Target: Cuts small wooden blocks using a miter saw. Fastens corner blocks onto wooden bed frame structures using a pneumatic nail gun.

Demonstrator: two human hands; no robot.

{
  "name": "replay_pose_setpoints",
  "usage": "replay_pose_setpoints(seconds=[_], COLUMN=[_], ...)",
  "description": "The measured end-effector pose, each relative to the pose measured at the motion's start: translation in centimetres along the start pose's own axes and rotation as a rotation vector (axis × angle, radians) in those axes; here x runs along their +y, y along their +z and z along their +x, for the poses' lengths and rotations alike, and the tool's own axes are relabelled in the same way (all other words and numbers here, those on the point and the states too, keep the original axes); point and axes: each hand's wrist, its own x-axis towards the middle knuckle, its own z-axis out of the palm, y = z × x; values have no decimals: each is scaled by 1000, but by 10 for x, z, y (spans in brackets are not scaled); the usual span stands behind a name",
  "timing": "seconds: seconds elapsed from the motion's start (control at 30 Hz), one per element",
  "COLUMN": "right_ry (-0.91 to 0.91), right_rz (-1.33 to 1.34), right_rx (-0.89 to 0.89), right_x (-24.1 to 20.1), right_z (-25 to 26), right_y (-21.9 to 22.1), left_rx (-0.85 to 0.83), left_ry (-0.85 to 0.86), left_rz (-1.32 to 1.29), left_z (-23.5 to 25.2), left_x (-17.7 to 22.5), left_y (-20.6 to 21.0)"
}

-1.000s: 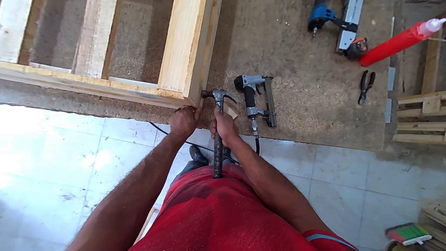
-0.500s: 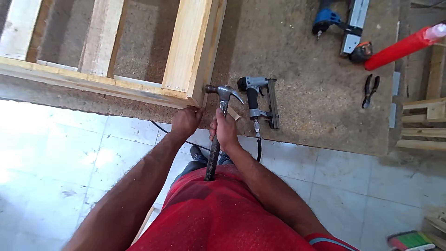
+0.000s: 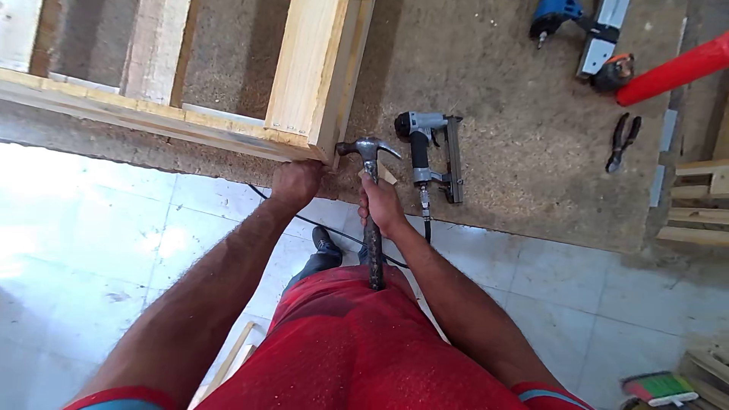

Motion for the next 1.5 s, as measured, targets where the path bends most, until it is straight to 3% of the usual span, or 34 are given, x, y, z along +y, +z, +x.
replay_pose_setpoints(seconds=[0.17,0.37,0.57,0.93,1.07,1.17,1.3,1.4,1.5], right_ry=[-22,-55,-83,-162,-155,-267,-300,-204,-97], right_rz=[-40,51,37,32,-131,-520,-1000,-1150,-1243], right_rx=[-28,58,-57,-58,-97,49,463,700,819], right_x=[-3,-1,-4,-9,-13,-36,-67,-62,-49], right_z=[0,-3,-19,-22,-23,-23,-27,-12,7], right_y=[-6,-15,2,-2,-4,-39,-120,-184,-223], left_rx=[1,-31,-37,-17,-7,-54,17,142,74], left_ry=[0,79,52,73,60,28,3,-22,-55], left_rz=[-45,-123,-127,-122,-129,-165,-247,-373,-468], left_z=[0,6,4,7,6,6,-4,-28,-63], left_x=[1,-13,-13,-14,-16,-14,-20,-26,-32], left_y=[-1,3,4,7,9,6,14,23,39])
